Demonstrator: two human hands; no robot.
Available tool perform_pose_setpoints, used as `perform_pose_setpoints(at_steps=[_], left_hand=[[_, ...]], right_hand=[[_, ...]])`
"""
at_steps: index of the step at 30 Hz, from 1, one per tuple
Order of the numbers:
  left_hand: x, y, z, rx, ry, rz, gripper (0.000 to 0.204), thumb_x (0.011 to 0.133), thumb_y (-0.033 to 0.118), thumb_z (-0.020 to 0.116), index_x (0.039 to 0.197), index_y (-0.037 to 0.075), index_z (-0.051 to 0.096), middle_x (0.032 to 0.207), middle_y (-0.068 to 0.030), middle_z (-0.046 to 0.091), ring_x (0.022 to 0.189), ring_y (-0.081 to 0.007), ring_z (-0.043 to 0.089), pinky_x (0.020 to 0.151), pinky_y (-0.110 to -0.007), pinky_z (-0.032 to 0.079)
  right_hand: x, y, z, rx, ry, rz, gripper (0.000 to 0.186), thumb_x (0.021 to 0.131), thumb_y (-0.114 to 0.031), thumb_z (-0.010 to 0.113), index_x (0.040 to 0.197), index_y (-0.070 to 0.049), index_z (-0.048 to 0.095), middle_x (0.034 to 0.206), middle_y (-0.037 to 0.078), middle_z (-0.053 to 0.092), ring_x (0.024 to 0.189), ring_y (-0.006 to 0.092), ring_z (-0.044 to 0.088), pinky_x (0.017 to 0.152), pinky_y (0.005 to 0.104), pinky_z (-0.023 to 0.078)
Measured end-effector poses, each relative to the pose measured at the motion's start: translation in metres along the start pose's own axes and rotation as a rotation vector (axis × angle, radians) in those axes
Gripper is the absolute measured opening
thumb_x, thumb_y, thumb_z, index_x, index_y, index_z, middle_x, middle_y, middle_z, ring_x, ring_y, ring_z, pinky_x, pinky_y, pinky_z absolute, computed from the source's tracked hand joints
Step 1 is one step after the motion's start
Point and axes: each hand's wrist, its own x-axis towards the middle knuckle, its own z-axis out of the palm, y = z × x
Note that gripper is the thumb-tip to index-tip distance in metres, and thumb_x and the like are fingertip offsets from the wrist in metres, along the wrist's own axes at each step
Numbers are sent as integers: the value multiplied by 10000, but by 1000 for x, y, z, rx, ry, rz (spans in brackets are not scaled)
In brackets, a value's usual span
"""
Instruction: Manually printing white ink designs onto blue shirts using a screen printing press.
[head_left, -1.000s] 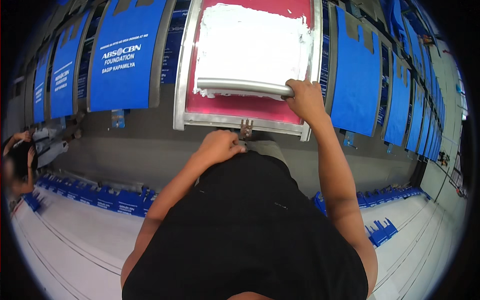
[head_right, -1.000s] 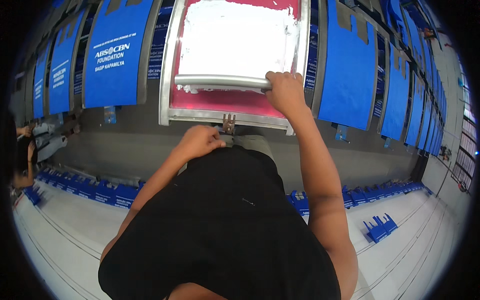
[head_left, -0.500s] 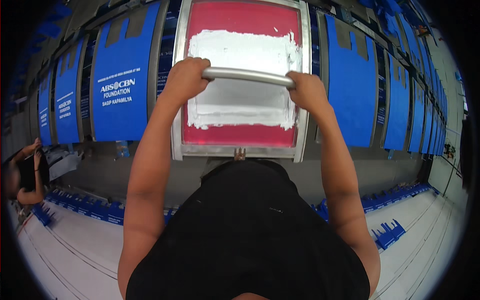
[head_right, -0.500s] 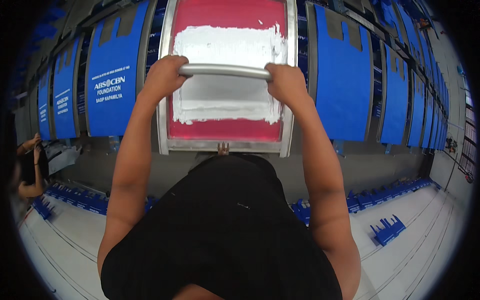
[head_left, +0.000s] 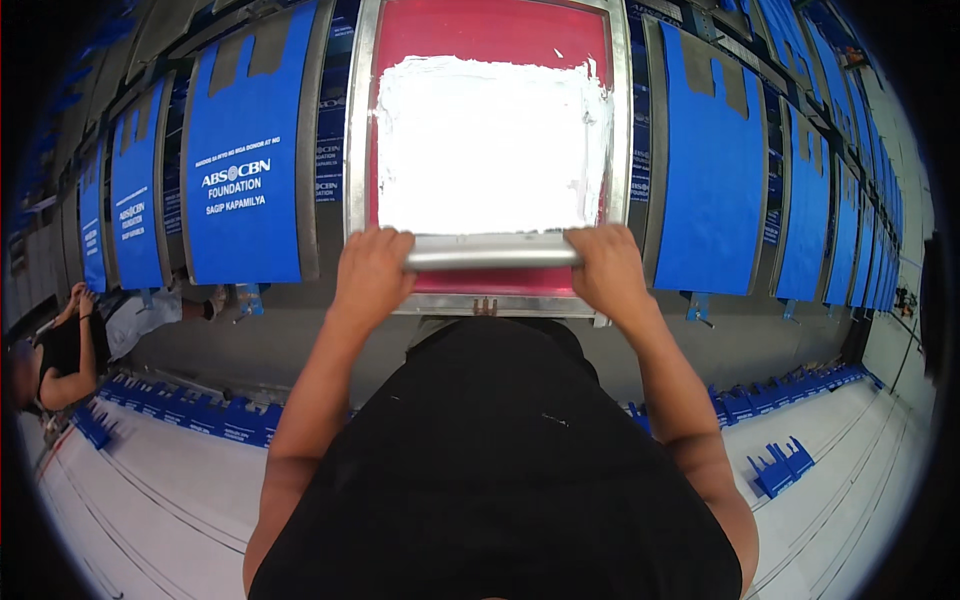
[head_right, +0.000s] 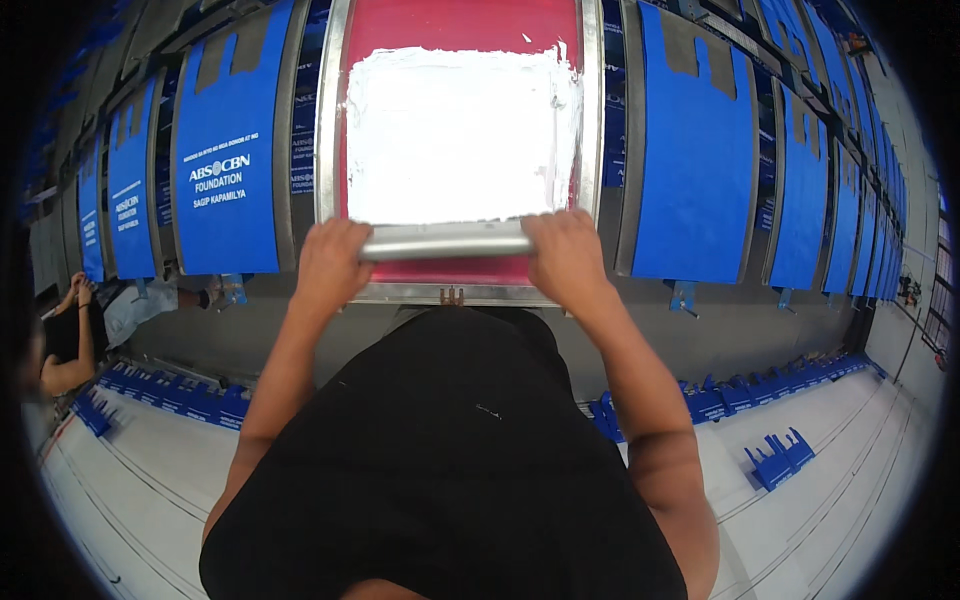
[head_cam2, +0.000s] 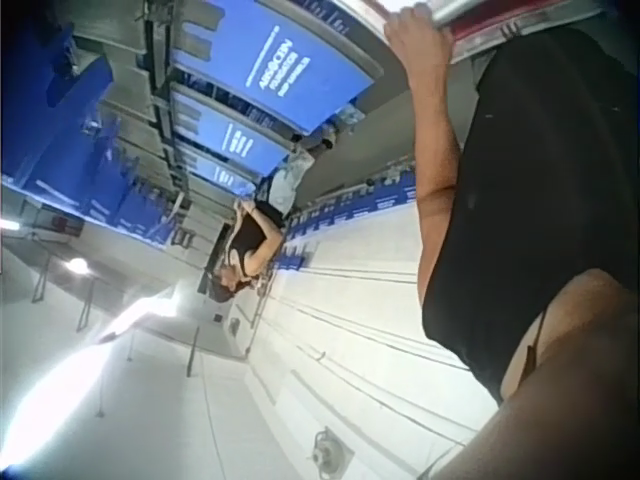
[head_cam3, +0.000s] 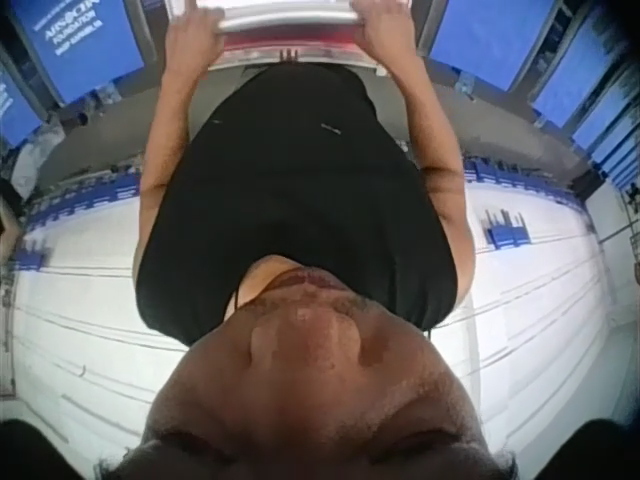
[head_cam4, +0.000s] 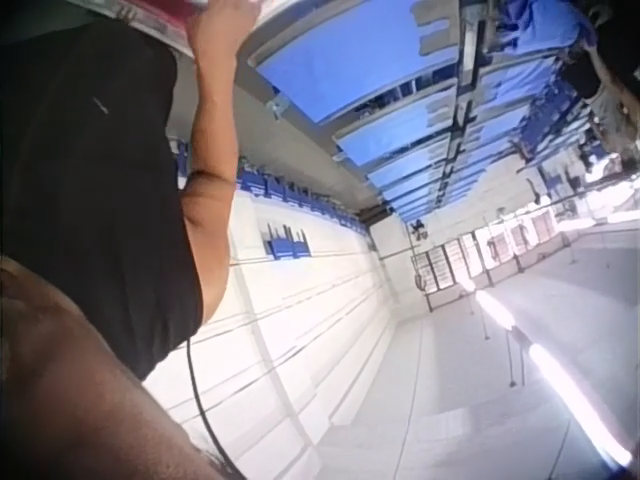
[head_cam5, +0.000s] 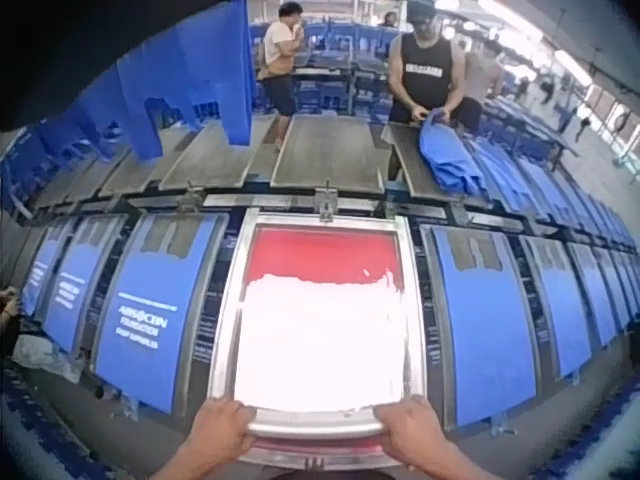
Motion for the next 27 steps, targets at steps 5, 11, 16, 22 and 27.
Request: perform_pose_setpoints(at_steps=[5, 11, 16, 22, 27], left_hand=[[-10, 2, 25, -157, 19, -18, 357, 576, 61, 732, 917, 62, 625, 896, -108, 630, 864, -302, 599, 783, -421, 477], [-42, 4, 59, -127, 268, 57, 318, 554, 25, 708, 861, 55, 630, 837, -111, 618, 843, -308, 593, 756, -422, 489], [53, -37, 47, -82, 122, -44, 379, 581, 8, 698, 951, 85, 675, 937, -129, 672, 905, -317, 632, 800, -412, 515], [192, -67, -15, 21, 67, -67, 270, 725, 304, 732, 880, 87, 685, 834, -162, 681, 818, -353, 661, 742, -439, 528], [67, -42, 0, -69, -158, -155, 369, 718, 215, 743, 1074, 140, 684, 964, -120, 686, 940, -310, 640, 793, -432, 515]], right_hand=[[-4, 1, 19, -25, -97, 95, 343, 615, -1, 607, 952, -52, 650, 858, 135, 657, 835, 352, 598, 793, 433, 468], [-30, -2, 44, -42, 30, 18, 378, 567, 9, 631, 937, -64, 651, 884, 119, 666, 852, 341, 611, 961, 506, 432], [49, 36, 46, -150, 21, 62, 306, 625, -47, 622, 922, -108, 667, 839, 117, 676, 873, 284, 644, 1019, 513, 373], [191, 84, -16, -218, -12, 92, 297, 674, -121, 626, 961, -143, 701, 866, 130, 694, 836, 314, 671, 744, 439, 531], [76, 17, -15, -185, -251, 133, 410, 681, -50, 590, 1057, -175, 696, 815, 152, 674, 847, 320, 651, 853, 436, 510]])
